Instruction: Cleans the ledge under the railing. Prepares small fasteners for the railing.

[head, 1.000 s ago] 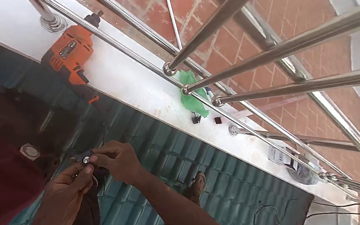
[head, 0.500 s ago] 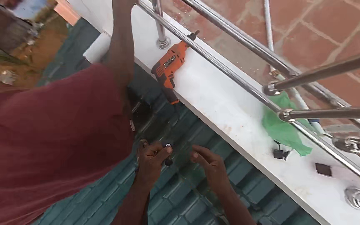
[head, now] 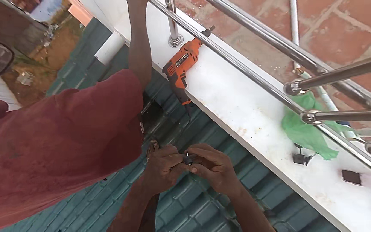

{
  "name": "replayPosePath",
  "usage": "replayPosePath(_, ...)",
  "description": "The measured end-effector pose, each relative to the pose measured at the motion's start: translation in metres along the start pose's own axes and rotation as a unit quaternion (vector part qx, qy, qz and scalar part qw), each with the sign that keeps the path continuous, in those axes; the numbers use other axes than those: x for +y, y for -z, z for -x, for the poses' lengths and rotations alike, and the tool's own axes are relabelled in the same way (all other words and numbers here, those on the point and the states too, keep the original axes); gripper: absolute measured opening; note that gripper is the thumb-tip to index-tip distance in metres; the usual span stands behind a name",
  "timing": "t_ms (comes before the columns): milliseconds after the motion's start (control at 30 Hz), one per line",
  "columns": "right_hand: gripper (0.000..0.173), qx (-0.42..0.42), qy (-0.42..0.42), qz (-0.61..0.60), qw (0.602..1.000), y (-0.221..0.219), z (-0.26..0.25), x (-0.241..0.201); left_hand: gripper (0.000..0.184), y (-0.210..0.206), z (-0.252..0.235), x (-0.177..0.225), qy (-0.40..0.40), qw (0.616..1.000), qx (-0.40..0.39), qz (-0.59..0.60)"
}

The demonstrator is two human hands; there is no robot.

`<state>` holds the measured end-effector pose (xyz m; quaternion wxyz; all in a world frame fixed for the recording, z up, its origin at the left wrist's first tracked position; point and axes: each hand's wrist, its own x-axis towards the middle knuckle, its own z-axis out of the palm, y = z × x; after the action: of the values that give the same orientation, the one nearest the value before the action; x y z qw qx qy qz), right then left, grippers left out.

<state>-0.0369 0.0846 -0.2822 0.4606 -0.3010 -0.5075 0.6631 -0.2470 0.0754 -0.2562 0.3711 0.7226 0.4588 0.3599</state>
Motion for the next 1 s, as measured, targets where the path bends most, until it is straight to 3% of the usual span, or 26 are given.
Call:
replayPosePath(200,0.035,0.003,0.061,0.039,0.997,0.005,-0.003,0.005,0.024,0.011,-0.003,0.001,-0.027,0.998,-0.018,-0.062)
replayPosePath(300,0.024,0.040,0.087,0.092,0.991,0.001,-0.003,0.009,0.026,0.010,-0.004,0.001,-0.012,0.998,0.003,-0.069)
replayPosePath(467,0.023,0.095,0.059,0.057,0.992,-0.008,-0.006,0.015,0.034,0.004,-0.001,-0.001,0.073,0.997,0.024,0.002)
replayPosePath(700,0.025,0.082,0.040,0.013,0.996,-0.012,-0.009,0.014,0.032,0.000,0.003,0.001,0.098,0.990,0.006,0.101)
replayPosePath(833,0.035,0.067,-0.005,0.000,0.998,-0.007,-0.006,0.011,0.030,-0.008,0.003,0.010,0.094,0.993,0.015,0.076)
replayPosePath(1000,0.026,0.058,-0.015,0.010,0.998,-0.005,0.002,0.012,0.029,-0.014,0.005,0.014,0.084,0.996,0.007,0.007)
